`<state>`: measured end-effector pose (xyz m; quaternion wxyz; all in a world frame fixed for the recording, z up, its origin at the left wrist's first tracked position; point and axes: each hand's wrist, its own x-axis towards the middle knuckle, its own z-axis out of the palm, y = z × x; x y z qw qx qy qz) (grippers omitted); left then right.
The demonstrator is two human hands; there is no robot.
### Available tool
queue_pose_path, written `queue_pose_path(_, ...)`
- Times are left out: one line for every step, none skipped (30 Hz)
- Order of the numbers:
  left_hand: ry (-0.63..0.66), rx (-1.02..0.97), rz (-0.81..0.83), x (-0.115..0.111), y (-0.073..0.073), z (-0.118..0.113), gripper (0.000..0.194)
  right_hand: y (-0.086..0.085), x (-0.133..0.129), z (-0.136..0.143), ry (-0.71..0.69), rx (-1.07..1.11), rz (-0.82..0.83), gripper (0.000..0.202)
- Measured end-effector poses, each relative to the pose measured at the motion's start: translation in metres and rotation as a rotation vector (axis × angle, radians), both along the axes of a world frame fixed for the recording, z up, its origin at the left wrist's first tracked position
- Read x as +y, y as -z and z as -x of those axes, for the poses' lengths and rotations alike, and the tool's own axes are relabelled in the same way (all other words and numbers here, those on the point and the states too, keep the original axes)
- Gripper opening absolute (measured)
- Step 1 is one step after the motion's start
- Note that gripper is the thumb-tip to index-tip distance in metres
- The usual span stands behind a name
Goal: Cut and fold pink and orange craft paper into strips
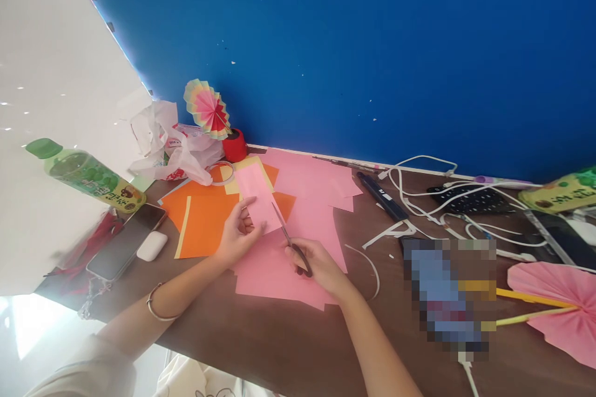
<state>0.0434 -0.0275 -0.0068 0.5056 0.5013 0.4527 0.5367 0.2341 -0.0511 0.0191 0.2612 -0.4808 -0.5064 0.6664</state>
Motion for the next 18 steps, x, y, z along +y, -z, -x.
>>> queue_pose_path(-0.002,0.001,0.002,-0.0001,-0.0002,0.0001,0.053,0.0000,0.0000,0.0000,0.001,-0.006,0.003,0.047)
queue_pose_path(-0.003,0.004,0.003,-0.0002,-0.0005,0.0003,0.054,-0.0001,0.0000,0.0000,0.001,-0.009,0.004,0.047)
queue_pose_path(-0.002,0.008,0.005,-0.0002,-0.0008,0.0004,0.054,-0.0003,-0.0001,0.0001,0.000,-0.010,0.003,0.047)
queue_pose_path(-0.002,0.011,0.005,-0.0002,-0.0011,0.0005,0.053,-0.0004,-0.0001,0.0002,0.000,-0.011,0.002,0.047)
queue_pose_path(-0.003,0.013,0.004,-0.0001,-0.0014,0.0005,0.053,-0.0006,-0.0001,0.0003,0.002,-0.012,0.000,0.047)
queue_pose_path(-0.002,0.013,0.005,-0.0001,-0.0015,0.0006,0.053,-0.0007,-0.0002,0.0003,0.004,-0.014,-0.001,0.048)
queue_pose_path(-0.002,0.012,0.005,0.0000,-0.0016,0.0006,0.052,-0.0007,-0.0002,0.0004,0.006,-0.016,0.000,0.048)
queue_pose_path(-0.002,0.010,0.005,0.0000,-0.0017,0.0006,0.052,-0.0007,-0.0002,0.0004,0.007,-0.019,0.002,0.048)
queue_pose_path(-0.002,0.008,0.006,0.0001,-0.0017,0.0006,0.052,-0.0008,-0.0003,0.0004,0.009,-0.023,0.006,0.047)
queue_pose_path(-0.001,0.008,0.007,0.0000,-0.0016,0.0006,0.051,-0.0009,-0.0003,0.0004,0.008,-0.027,0.010,0.047)
queue_pose_path(0.000,0.009,0.007,0.0000,-0.0016,0.0006,0.051,-0.0011,-0.0003,0.0005,0.007,-0.029,0.014,0.047)
queue_pose_path(-0.001,0.011,0.007,0.0000,-0.0015,0.0006,0.051,-0.0015,-0.0003,0.0007,0.008,-0.030,0.016,0.046)
queue_pose_path(-0.001,0.012,0.007,-0.0001,-0.0015,0.0005,0.051,-0.0019,-0.0003,0.0009,0.009,-0.029,0.015,0.046)
queue_pose_path(-0.001,0.012,0.008,-0.0001,-0.0014,0.0004,0.052,-0.0024,-0.0004,0.0012,0.010,-0.027,0.012,0.045)
queue_pose_path(-0.001,0.011,0.010,0.0000,-0.0013,0.0003,0.052,-0.0030,-0.0004,0.0015,0.011,-0.022,0.008,0.045)
queue_pose_path(-0.003,0.009,0.011,0.0001,-0.0011,0.0002,0.052,-0.0036,-0.0004,0.0018,0.011,-0.016,0.005,0.044)
queue_pose_path(-0.003,0.007,0.013,0.0002,-0.0009,0.0002,0.053,-0.0042,-0.0004,0.0021,0.010,-0.008,0.005,0.043)
queue_pose_path(-0.003,0.005,0.014,0.0004,-0.0006,0.0002,0.053,-0.0048,-0.0004,0.0023,0.009,0.001,0.006,0.042)
